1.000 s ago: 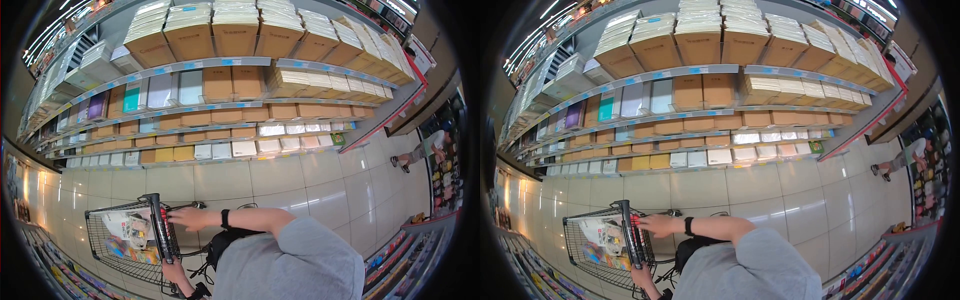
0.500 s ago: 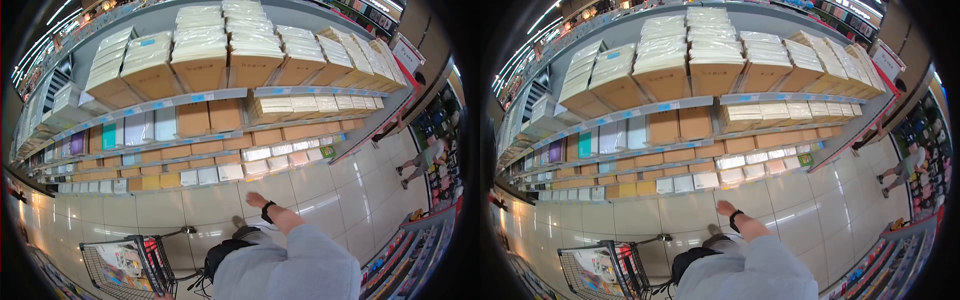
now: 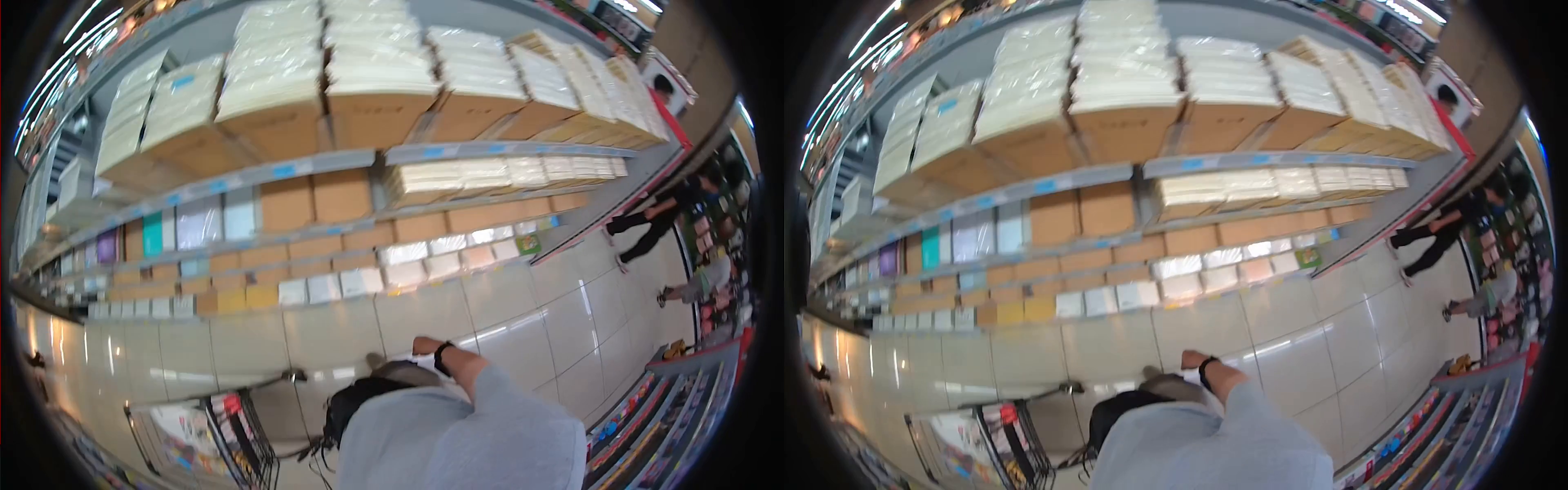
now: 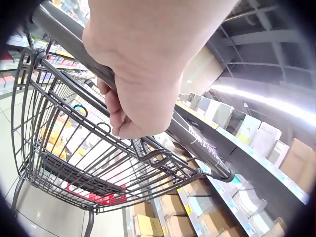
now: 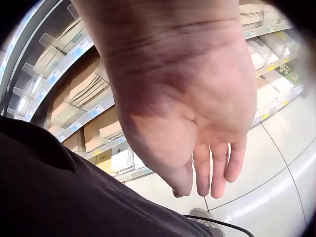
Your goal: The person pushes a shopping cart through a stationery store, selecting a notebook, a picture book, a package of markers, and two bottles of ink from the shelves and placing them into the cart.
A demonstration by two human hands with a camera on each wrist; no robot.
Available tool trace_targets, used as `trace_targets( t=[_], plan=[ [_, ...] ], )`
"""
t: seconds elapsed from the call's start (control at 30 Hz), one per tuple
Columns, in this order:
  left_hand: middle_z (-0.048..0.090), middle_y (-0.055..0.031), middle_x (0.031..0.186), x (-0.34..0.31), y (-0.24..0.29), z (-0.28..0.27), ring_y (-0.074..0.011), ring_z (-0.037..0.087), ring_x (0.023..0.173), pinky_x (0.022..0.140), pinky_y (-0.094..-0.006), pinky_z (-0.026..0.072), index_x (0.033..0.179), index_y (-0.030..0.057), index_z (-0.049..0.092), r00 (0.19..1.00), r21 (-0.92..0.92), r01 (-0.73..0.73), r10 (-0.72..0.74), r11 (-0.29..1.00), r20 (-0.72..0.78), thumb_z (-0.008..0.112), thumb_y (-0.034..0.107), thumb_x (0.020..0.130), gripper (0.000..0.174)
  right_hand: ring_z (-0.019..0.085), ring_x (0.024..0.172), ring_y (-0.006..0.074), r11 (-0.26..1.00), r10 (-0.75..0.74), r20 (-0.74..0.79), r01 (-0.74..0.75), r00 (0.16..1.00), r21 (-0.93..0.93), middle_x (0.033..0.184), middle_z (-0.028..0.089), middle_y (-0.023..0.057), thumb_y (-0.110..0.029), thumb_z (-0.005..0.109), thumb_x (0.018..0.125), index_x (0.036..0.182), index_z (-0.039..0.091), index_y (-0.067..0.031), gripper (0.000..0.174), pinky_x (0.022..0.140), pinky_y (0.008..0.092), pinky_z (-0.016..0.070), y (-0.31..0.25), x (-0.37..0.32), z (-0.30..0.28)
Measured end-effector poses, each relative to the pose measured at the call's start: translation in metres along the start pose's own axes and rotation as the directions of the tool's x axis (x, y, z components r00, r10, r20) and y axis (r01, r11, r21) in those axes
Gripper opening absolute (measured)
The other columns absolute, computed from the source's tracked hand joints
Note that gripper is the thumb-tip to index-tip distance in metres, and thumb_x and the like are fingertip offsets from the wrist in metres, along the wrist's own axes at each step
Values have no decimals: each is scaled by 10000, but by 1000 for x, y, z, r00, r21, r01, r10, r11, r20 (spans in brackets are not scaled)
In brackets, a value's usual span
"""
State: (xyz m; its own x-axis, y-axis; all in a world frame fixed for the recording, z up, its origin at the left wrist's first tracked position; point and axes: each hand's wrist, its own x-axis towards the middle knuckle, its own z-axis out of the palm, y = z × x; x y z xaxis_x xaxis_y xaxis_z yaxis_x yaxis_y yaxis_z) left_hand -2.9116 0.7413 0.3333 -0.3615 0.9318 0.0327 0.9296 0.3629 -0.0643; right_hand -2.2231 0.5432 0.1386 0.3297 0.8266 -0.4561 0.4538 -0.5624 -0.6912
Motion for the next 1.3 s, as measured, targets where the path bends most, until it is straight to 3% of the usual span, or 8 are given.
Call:
trace_targets(
  t=[0.07,0.13,0.37,0.6,0.7,0.87,1.0,1.3],
  plan=[
    [721,-223,984,9,-10,11,-373,696,855,709,-465,548,977,23,752,997,154,-67,59,986,57,682,332,798,364,680,912,424,980,113,89,-96,990,-177,967,687,284,-316,717,758,901,733,8,355,827,469,541,12,24,2],
    [715,-182,858,2,17,-1,-401,684,808,692,-496,534,1046,44,726,979,10,156,-153,988,-131,736,397,824,417,671,931,423,980,43,117,-19,992,-197,940,689,282,-348,721,777,858,726,36,393,851,470,539,1,31,-4],
    [714,-170,861,-17,35,-37,-398,684,800,686,-526,528,954,88,735,991,-97,31,-43,995,-126,723,425,823,362,659,892,421,955,-23,189,78,982,-287,914,692,253,-423,644,845,854,735,14,446,838,471,525,-24,27,23],
    [704,-158,780,-21,43,-49,-408,673,743,639,-530,514,921,133,732,988,-105,65,-79,992,-131,744,414,789,311,664,930,402,899,-111,251,205,962,-388,980,700,229,-401,611,860,875,733,6,425,858,454,535,-27,14,74],
    [700,-149,760,-17,42,-54,-406,675,731,637,-521,522,935,148,735,991,-147,66,-82,987,-102,747,409,788,300,668,935,388,935,-20,204,90,979,-342,968,713,200,-366,631,850,886,748,-31,357,856,451,535,-50,-1,89],
    [714,-142,821,-8,39,-59,-377,692,800,690,-495,537,920,135,747,998,-238,67,-67,969,8,754,392,782,292,670,937,374,906,-34,265,142,964,-399,971,718,175,-346,609,871,886,764,-61,325,837,451,534,-53,-2,137],
    [718,-153,848,0,35,-68,-372,692,827,712,-480,538,905,121,747,996,-287,64,-44,956,75,745,412,777,318,673,940,380,734,-153,386,366,910,-572,991,706,196,-272,614,851,944,762,-79,260,817,460,546,-52,17,178],
    [720,-140,864,39,8,-71,-362,693,831,735,-457,543,883,120,745,996,-353,90,-81,931,40,680,227,722,203,674,923,395,819,-109,412,317,905,-479,957,712,212,-371,613,860,888,748,-37,361,834,473,538,-199,34,186]
  ],
)
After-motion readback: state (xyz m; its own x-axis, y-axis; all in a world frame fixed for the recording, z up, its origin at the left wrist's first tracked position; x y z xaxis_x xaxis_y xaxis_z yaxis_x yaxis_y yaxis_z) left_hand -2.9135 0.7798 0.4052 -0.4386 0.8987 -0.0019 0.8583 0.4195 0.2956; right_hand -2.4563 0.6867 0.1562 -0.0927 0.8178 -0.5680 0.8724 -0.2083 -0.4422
